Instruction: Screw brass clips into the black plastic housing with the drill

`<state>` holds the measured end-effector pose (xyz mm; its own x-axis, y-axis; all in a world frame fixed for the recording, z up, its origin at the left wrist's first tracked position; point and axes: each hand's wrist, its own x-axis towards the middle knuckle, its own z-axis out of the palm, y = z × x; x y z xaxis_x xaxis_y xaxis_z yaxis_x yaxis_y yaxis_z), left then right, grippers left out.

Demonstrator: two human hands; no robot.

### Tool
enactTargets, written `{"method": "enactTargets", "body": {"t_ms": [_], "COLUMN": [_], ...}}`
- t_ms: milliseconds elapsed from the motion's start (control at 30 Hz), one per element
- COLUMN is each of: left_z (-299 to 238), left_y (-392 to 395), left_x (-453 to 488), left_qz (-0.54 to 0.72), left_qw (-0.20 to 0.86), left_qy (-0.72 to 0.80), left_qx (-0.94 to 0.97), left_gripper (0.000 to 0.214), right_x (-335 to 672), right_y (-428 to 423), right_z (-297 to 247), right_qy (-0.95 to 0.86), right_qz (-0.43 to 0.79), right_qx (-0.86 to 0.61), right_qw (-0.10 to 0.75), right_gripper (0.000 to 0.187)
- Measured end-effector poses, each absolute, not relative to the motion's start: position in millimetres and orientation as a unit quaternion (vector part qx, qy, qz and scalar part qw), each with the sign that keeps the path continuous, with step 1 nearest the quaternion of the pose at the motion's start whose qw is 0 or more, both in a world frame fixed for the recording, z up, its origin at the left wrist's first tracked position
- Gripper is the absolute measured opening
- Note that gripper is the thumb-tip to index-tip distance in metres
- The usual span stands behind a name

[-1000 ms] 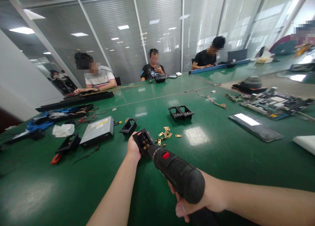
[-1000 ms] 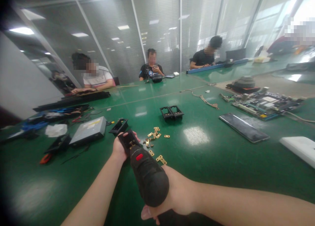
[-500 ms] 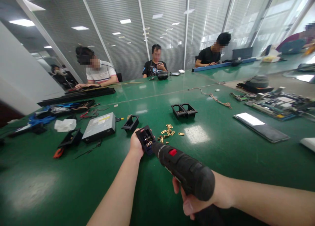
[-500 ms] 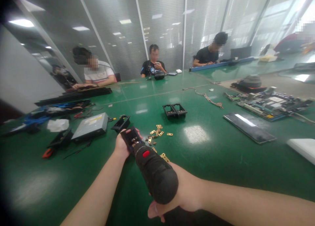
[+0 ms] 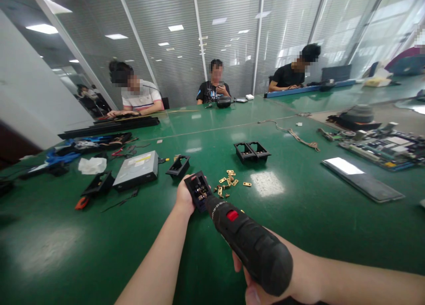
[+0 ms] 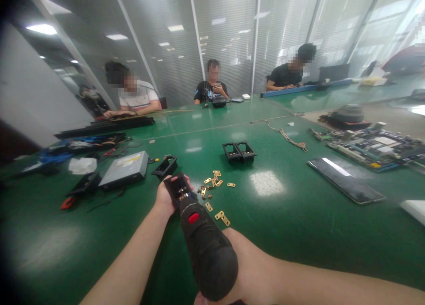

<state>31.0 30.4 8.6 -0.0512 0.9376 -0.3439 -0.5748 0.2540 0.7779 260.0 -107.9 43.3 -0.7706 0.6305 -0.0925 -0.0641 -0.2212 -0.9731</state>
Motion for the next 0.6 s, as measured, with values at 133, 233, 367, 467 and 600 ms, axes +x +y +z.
{"method": "enactTargets", "body": {"t_ms": [133,233,367,467,600], "left_z": [6.9,6.6,7.7,8.9,10.3], "left_y": [31.1,30.6,30.3,30.8,31.0], "left_x": [30.1,30.7,31.8,31.8,32.0], "left_qz": [0.570,0.573,0.581,0.575,0.576], "left_qw": [0.662,0.659,0.654,0.659,0.661], "left_qy": [0.442,0.441,0.439,0.437,0.431], "left_qx": [0.203,0.205,0.206,0.210,0.216], "left_gripper": [0.027,0.024,0.023,0.024,0.024], "right_x": [258.7,260.8,263.8,264.3,264.5], "right_y": [-109.2,-108.2,-107.1,-107.2,-106.4], "right_z": [45.0,44.8,42.3,40.3,38.6], "right_qy": [-0.594,-0.594,-0.560,-0.549,-0.567], "right_qz": [0.727,0.731,0.762,0.773,0.761], "right_qx": [-0.249,-0.251,-0.259,-0.245,-0.233], "right_qw": [0.238,0.221,0.196,0.202,0.215], "right_gripper": [0.048,0.051,0.044,0.037,0.035]}}
